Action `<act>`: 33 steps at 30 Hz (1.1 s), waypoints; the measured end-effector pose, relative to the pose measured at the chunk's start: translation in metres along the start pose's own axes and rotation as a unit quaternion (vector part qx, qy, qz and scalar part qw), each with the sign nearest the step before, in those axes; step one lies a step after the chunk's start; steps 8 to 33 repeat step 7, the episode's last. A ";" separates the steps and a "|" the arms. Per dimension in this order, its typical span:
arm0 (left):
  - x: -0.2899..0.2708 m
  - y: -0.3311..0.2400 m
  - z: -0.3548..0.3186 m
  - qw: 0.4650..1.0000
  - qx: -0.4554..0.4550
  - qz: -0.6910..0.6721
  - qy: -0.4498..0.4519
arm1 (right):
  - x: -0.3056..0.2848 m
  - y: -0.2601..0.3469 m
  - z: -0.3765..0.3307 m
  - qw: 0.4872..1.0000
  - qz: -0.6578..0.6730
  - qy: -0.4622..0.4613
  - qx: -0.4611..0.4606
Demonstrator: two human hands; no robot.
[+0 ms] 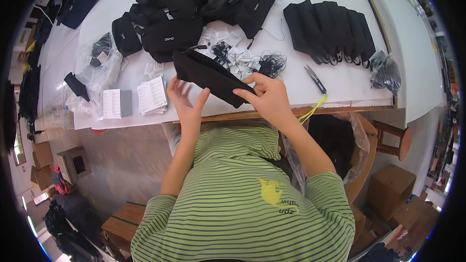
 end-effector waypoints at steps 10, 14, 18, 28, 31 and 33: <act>-0.006 -0.011 0.000 0.866 -0.251 -0.432 0.027 | 0.038 0.027 0.005 0.971 0.236 0.036 -0.020; -0.006 -0.011 0.000 0.866 -0.251 -0.432 0.027 | 0.038 0.027 0.005 0.971 0.236 0.036 -0.020; -0.006 -0.011 0.000 0.866 -0.251 -0.432 0.027 | 0.038 0.027 0.005 0.971 0.236 0.036 -0.020; -0.006 -0.011 0.000 0.866 -0.251 -0.432 0.027 | 0.038 0.027 0.005 0.971 0.236 0.036 -0.020; -0.006 -0.011 0.000 0.866 -0.251 -0.432 0.027 | 0.038 0.027 0.005 0.971 0.236 0.036 -0.020; -0.006 -0.011 0.000 0.866 -0.251 -0.432 0.027 | 0.038 0.027 0.005 0.971 0.236 0.036 -0.020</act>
Point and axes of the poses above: each hand's wrist, its own z-axis towards the middle knuckle, its own x-axis out of the palm, y = z × x, the point moved 3 cm from there along z, towards the middle knuckle, and after that the axes turned 13 degrees about y, right-handed, at the moved point
